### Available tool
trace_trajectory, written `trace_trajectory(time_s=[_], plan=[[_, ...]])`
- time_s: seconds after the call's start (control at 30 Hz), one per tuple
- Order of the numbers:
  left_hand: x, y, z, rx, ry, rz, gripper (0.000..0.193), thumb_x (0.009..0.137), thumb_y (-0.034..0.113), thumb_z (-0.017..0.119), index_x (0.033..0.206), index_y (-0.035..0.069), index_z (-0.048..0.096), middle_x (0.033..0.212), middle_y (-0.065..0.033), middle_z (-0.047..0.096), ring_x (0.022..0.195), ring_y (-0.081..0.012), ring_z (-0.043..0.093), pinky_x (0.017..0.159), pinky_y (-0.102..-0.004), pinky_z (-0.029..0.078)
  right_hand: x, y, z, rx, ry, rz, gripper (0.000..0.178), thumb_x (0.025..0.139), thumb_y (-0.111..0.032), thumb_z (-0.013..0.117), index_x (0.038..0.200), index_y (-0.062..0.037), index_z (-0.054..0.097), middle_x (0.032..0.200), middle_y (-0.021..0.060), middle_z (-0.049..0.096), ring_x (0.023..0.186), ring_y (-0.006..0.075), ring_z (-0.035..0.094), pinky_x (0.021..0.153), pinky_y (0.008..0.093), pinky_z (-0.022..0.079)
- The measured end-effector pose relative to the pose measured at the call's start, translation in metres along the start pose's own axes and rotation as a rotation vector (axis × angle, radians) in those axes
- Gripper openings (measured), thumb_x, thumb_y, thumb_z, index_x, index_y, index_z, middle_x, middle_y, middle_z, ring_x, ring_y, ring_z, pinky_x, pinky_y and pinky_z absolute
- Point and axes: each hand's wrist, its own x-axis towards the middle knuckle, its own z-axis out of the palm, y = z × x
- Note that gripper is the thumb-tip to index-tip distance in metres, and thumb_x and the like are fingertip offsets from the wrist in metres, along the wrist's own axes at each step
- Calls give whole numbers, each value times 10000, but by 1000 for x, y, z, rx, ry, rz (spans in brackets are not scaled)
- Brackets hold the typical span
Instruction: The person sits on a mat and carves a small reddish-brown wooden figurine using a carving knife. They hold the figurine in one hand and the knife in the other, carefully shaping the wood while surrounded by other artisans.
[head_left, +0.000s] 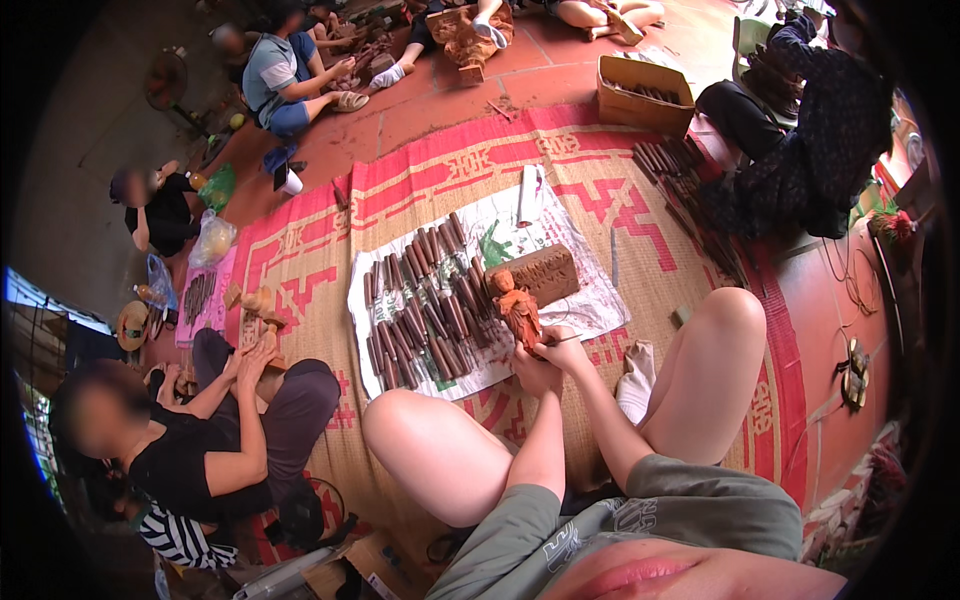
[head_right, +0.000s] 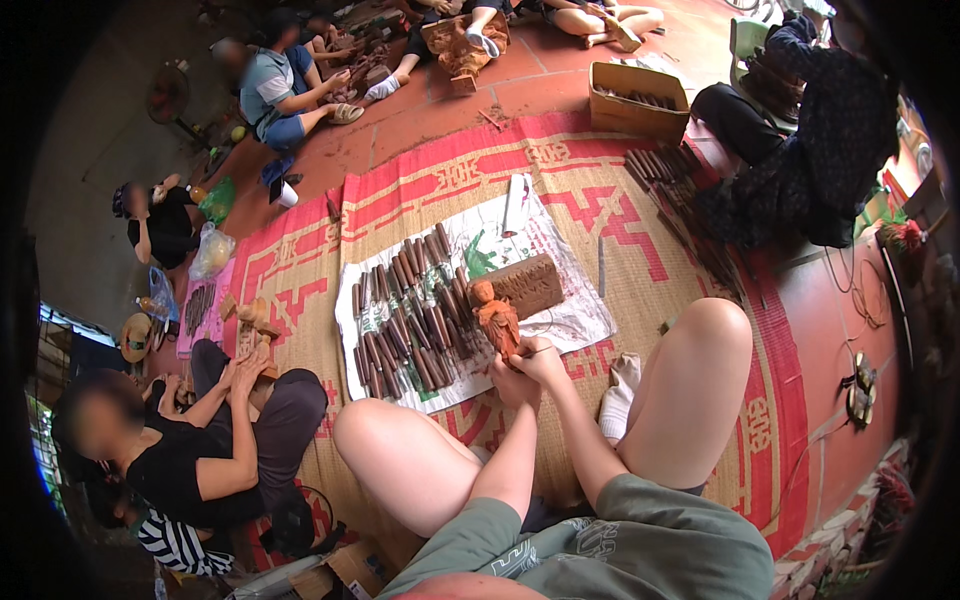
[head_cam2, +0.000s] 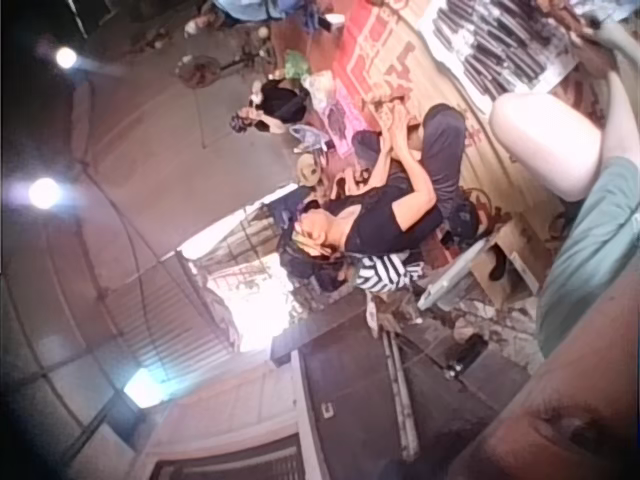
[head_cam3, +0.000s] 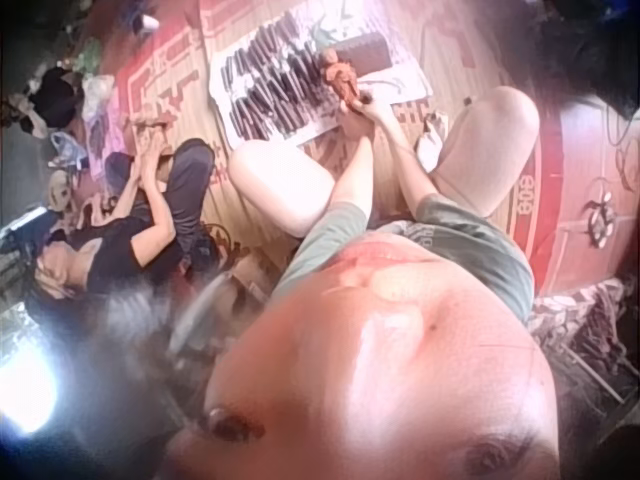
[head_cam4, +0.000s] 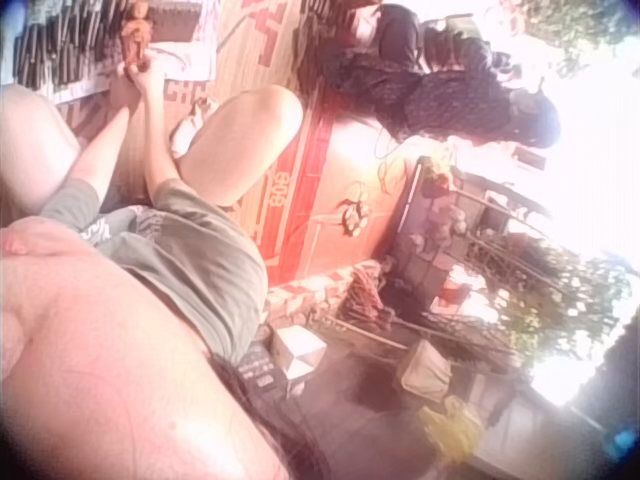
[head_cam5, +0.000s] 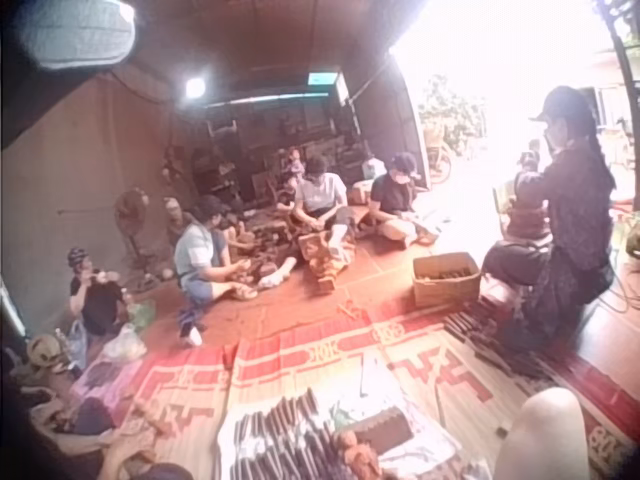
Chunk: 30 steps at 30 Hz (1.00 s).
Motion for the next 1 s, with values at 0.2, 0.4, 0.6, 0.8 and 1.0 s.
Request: trace_trajectory(time_s=[0.2,0.4,0.6,0.8,1.0], plan=[[0,1,1,39,-28,-7,586,761,380,619,1223,59,453,1172,-177,506,1075,-367,527,824,-461,471,5,-10,-1,-158,150,-153,201,707,-151,697,707,21,592,605,82,599,552,126,574,549,281,473],[6,-20,18,7,19,-14,585,763,382,620,1221,59,454,1170,-174,505,1076,-364,527,813,-461,476,2,-16,2,-85,67,-93,198,697,-155,702,705,17,605,621,101,604,571,153,583,557,295,476],[7,-25,19,2,35,-14,587,759,384,622,1218,59,456,1154,-172,504,1066,-364,531,802,-466,480,-4,-15,0,-68,-11,-60,208,682,-177,688,707,8,596,646,137,608,607,236,598,596,335,488],[3,-8,8,36,33,27,605,742,396,638,1213,59,460,1144,-175,502,1060,-366,533,790,-475,483,6,-12,-2,-227,112,-146,203,683,-197,694,740,-16,623,675,122,626,628,220,622,618,321,490],[0,-2,4,49,8,22,622,731,408,647,1205,47,466,1139,-180,500,1048,-365,539,782,-474,485,3,-17,-8,-126,92,-189,200,676,-170,684,726,8,608,624,127,590,584,228,579,580,339,476]])
